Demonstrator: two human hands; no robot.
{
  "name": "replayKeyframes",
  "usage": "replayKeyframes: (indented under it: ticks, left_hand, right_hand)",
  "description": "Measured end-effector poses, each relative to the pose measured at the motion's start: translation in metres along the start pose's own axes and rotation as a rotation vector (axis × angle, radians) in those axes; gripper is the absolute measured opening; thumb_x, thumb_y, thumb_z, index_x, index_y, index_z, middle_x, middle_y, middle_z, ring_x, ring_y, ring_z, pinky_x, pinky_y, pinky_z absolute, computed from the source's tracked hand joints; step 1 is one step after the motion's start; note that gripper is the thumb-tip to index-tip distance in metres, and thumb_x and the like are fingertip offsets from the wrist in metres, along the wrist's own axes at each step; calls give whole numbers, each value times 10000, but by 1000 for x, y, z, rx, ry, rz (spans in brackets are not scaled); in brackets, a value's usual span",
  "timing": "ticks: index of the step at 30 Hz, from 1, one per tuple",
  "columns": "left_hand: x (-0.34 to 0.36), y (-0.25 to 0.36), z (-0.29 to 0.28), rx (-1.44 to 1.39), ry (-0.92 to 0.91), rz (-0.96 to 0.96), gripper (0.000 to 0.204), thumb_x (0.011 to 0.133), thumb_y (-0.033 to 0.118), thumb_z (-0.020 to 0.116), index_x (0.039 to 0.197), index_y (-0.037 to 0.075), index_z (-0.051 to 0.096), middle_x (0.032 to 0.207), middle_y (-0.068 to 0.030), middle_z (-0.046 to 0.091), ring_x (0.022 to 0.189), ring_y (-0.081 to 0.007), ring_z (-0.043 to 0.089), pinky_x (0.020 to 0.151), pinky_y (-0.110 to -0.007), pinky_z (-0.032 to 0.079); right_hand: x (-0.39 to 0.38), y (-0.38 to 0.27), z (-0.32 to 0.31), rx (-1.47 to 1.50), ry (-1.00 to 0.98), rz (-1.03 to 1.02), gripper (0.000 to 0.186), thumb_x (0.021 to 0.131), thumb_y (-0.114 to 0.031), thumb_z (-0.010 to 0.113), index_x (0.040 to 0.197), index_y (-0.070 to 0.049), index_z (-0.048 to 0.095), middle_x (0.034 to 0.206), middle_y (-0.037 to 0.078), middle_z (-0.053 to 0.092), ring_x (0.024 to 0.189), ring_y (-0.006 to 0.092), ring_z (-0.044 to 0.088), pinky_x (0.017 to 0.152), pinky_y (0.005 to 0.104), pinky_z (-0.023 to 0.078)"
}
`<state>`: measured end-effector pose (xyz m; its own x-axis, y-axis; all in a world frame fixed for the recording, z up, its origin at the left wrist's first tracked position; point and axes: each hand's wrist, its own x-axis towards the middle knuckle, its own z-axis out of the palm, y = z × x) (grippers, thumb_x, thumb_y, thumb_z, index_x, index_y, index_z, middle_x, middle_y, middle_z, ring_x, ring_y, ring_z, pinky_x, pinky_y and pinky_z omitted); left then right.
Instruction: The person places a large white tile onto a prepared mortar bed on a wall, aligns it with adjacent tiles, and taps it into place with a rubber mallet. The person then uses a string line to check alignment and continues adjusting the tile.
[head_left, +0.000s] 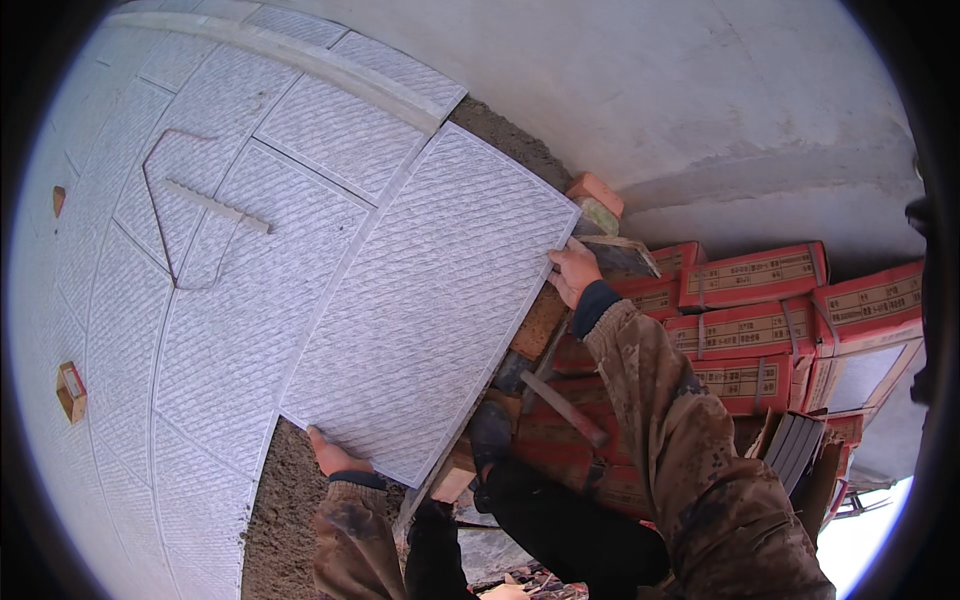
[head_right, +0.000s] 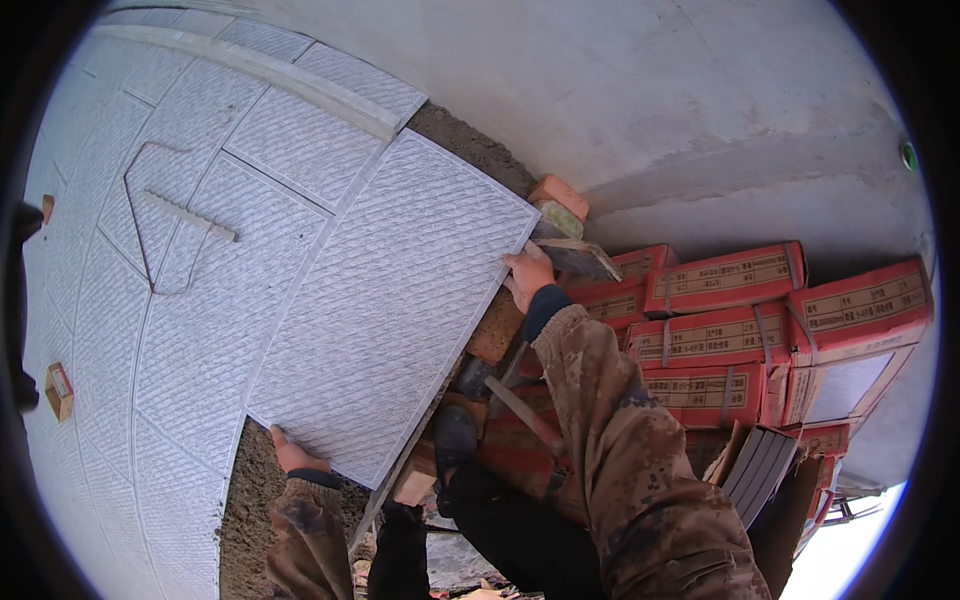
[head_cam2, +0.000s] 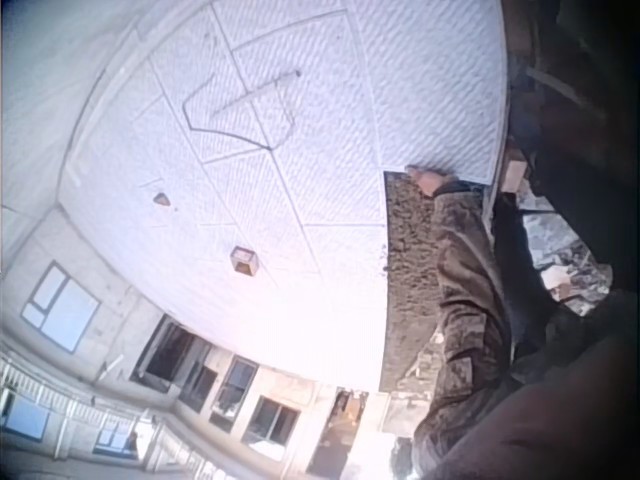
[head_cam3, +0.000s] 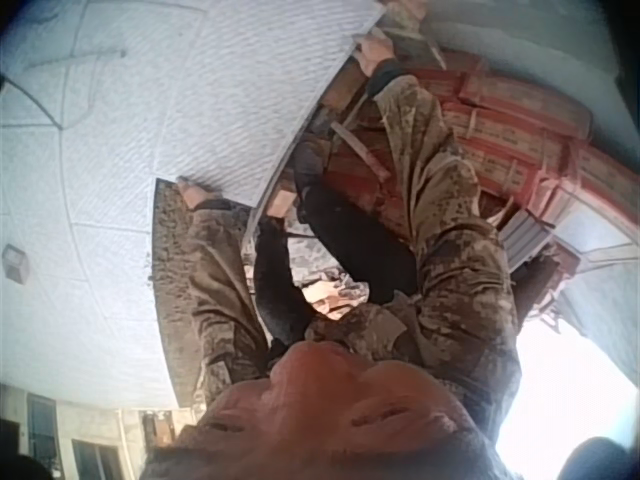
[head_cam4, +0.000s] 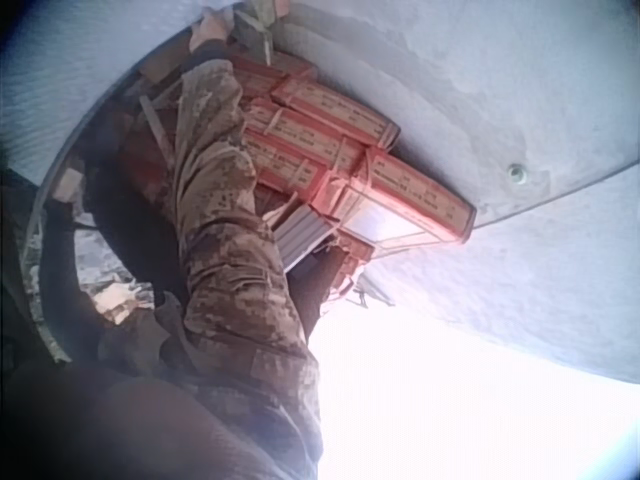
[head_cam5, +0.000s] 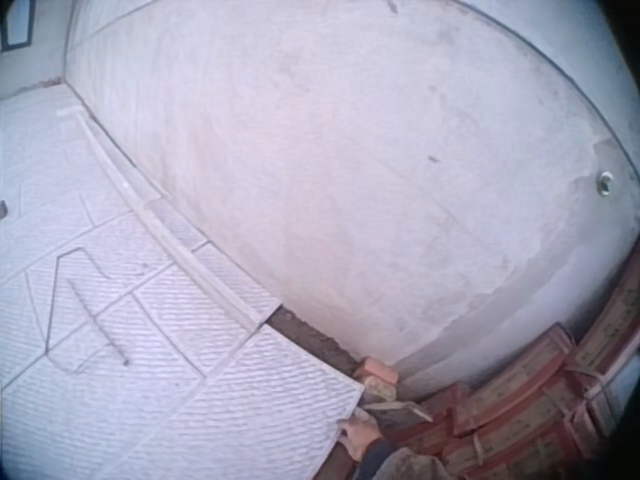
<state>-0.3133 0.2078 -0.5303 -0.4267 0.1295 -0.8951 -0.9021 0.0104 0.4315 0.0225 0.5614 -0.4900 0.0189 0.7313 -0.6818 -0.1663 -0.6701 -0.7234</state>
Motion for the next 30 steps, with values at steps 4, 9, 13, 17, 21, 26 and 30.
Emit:
replayKeyframes:
  ticks: [4, 9, 13, 17, 21, 26, 30]
  left_hand:
    - [1, -5, -5, 20, -47, 32, 671, 997, 547, 442, 1461, 62, 441, 1493, -130, 465, 1301, -346, 478, 1085, -496, 372]
    - [-3, -4, -5, 60, -12, 21, 708, 993, 560, 440, 1490, 56, 400, 1531, -135, 414, 1336, -347, 440, 1109, -490, 339]
    - [-15, -10, -3, 54, 48, -55, 716, 989, 566, 445, 1486, 52, 402, 1533, -131, 413, 1339, -344, 436, 1113, -486, 333]
    - [-19, -18, 1, -11, 23, -95, 718, 982, 571, 464, 1474, 49, 419, 1514, -126, 441, 1329, -338, 448, 1116, -476, 336]
    - [-15, -21, -5, -14, -28, -54, 697, 993, 546, 463, 1466, 36, 422, 1494, -129, 463, 1317, -334, 463, 1120, -470, 335]
    - [-7, -25, -14, 110, -21, 12, 639, 1016, 485, 455, 1438, 5, 443, 1471, -136, 484, 1307, -315, 478, 1114, -444, 352]
    - [-7, -20, -15, 104, -51, -44, 618, 1017, 467, 461, 1412, -8, 468, 1449, -139, 505, 1291, -305, 493, 1105, -443, 365]
  right_hand:
    - [0, 0, 1, -29, -20, -15, 494, 967, 35, 426, 1457, -6, 382, 1399, 121, 506, 1216, 289, 537, 1025, 452, 456]
    - [-5, -3, 4, -34, -31, -9, 496, 968, 38, 418, 1461, -2, 377, 1417, 119, 498, 1214, 278, 539, 1025, 444, 451]
    - [-4, -8, 5, -33, -56, -43, 513, 967, 49, 419, 1473, -19, 373, 1412, 107, 509, 1208, 263, 542, 1023, 429, 450]
    - [2, -6, 5, -34, 0, -25, 477, 967, 31, 450, 1441, -22, 421, 1343, 103, 562, 1184, 257, 554, 1031, 433, 438]
    - [9, 1, 3, -49, -6, -6, 478, 960, 33, 457, 1435, -18, 427, 1347, 106, 559, 1185, 262, 554, 1025, 433, 441]
    - [18, 6, -3, -55, 5, 10, 494, 957, 40, 458, 1446, -26, 416, 1362, 111, 548, 1196, 261, 546, 1034, 424, 435]
    - [12, 11, 1, -4, 13, -46, 540, 967, 44, 462, 1491, -39, 360, 1403, 115, 515, 1215, 263, 532, 1035, 418, 436]
